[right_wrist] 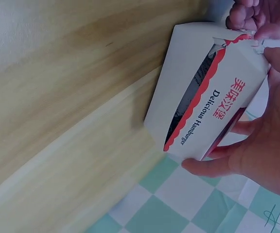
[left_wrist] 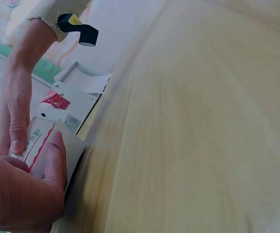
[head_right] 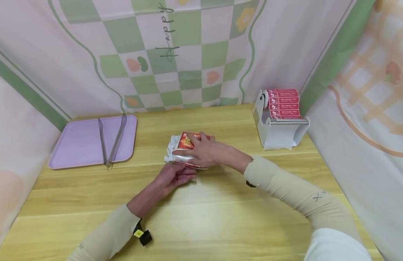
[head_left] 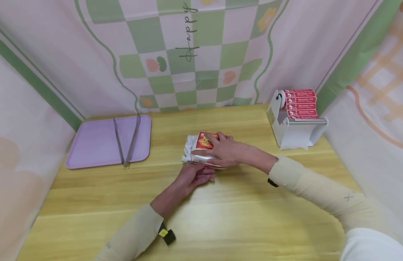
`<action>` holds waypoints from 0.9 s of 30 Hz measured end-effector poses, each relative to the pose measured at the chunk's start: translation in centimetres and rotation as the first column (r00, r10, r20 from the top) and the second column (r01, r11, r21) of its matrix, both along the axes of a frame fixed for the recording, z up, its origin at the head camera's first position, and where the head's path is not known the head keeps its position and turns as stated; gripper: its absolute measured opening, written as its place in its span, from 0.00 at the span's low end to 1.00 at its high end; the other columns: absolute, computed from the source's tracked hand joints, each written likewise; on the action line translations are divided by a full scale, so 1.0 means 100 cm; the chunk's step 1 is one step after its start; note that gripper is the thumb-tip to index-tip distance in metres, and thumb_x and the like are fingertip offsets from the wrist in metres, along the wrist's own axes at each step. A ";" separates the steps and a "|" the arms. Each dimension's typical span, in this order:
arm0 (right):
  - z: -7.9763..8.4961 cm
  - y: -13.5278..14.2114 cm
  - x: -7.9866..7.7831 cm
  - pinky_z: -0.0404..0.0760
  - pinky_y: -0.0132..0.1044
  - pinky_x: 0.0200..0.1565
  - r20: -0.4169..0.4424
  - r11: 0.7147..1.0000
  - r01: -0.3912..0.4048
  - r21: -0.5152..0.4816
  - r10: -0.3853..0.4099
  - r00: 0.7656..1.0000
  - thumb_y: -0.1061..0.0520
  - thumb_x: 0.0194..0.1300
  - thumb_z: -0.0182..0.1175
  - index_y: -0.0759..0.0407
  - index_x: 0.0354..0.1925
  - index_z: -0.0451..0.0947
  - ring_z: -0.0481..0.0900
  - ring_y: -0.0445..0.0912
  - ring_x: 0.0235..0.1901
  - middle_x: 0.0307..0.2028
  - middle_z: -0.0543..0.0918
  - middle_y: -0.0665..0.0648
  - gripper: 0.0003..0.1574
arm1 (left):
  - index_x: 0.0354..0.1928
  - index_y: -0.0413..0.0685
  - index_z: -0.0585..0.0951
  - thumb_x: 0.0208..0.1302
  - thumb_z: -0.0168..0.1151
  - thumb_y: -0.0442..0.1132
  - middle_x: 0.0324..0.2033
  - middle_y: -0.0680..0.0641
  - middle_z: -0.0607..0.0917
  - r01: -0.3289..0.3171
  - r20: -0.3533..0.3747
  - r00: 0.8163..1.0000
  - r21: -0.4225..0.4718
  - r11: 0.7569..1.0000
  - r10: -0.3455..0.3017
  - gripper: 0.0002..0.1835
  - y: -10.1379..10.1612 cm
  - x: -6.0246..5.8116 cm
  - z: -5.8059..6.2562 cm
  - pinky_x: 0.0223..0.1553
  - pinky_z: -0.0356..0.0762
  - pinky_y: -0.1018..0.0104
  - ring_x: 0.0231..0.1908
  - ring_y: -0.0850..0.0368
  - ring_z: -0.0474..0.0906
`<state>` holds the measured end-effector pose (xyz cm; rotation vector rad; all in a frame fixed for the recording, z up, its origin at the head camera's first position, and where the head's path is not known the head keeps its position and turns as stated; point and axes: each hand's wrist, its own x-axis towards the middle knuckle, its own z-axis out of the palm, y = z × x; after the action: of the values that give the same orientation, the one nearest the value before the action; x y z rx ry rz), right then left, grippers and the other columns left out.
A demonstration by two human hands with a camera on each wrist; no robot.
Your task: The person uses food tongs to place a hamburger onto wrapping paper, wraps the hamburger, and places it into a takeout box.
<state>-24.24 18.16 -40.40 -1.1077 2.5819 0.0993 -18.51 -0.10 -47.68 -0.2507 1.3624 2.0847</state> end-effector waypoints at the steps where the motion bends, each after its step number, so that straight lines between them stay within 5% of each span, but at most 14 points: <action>1: -0.001 0.000 0.000 0.71 0.70 0.56 -0.002 1.000 -0.005 -0.005 0.005 1.000 0.38 0.76 0.44 0.15 0.74 0.45 0.57 0.74 0.69 0.78 0.42 0.67 0.35 | 0.62 0.37 0.74 0.78 0.46 0.38 0.34 0.43 0.90 0.006 0.006 1.000 -0.006 1.000 -0.006 0.18 0.000 0.000 0.000 0.42 0.86 0.63 0.36 0.52 0.90; 6: -0.003 -0.004 0.002 0.69 0.70 0.59 -0.015 1.000 -0.028 -0.014 0.028 0.999 0.38 0.77 0.43 0.16 0.74 0.47 0.56 0.74 0.70 0.78 0.44 0.67 0.33 | 0.64 0.40 0.72 0.78 0.45 0.39 0.39 0.38 0.90 0.025 0.020 0.999 -0.037 0.999 -0.025 0.19 -0.003 0.003 -0.003 0.38 0.87 0.65 0.35 0.51 0.90; 18: 0.000 -0.007 0.003 0.72 0.70 0.57 -0.007 0.998 -0.054 -0.007 0.054 0.998 0.37 0.76 0.44 0.17 0.74 0.49 0.59 0.73 0.68 0.77 0.47 0.67 0.33 | 0.69 0.39 0.67 0.79 0.42 0.35 0.47 0.34 0.87 -0.042 0.000 0.999 0.022 0.999 0.042 0.21 -0.002 0.013 -0.005 0.47 0.86 0.61 0.41 0.48 0.89; 27: 0.000 0.005 0.005 0.70 0.70 0.59 -0.028 1.000 0.004 0.020 -0.003 1.000 0.34 0.75 0.44 0.16 0.73 0.48 0.55 0.75 0.70 0.78 0.44 0.67 0.33 | 0.67 0.36 0.67 0.80 0.41 0.38 0.50 0.34 0.86 0.007 -0.006 1.000 -0.017 1.000 -0.007 0.20 0.007 0.010 -0.004 0.50 0.84 0.61 0.47 0.45 0.87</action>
<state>-23.77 18.63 -40.41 -1.1022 2.6020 0.1407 -17.52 0.55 -48.12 -0.2467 1.3833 2.0702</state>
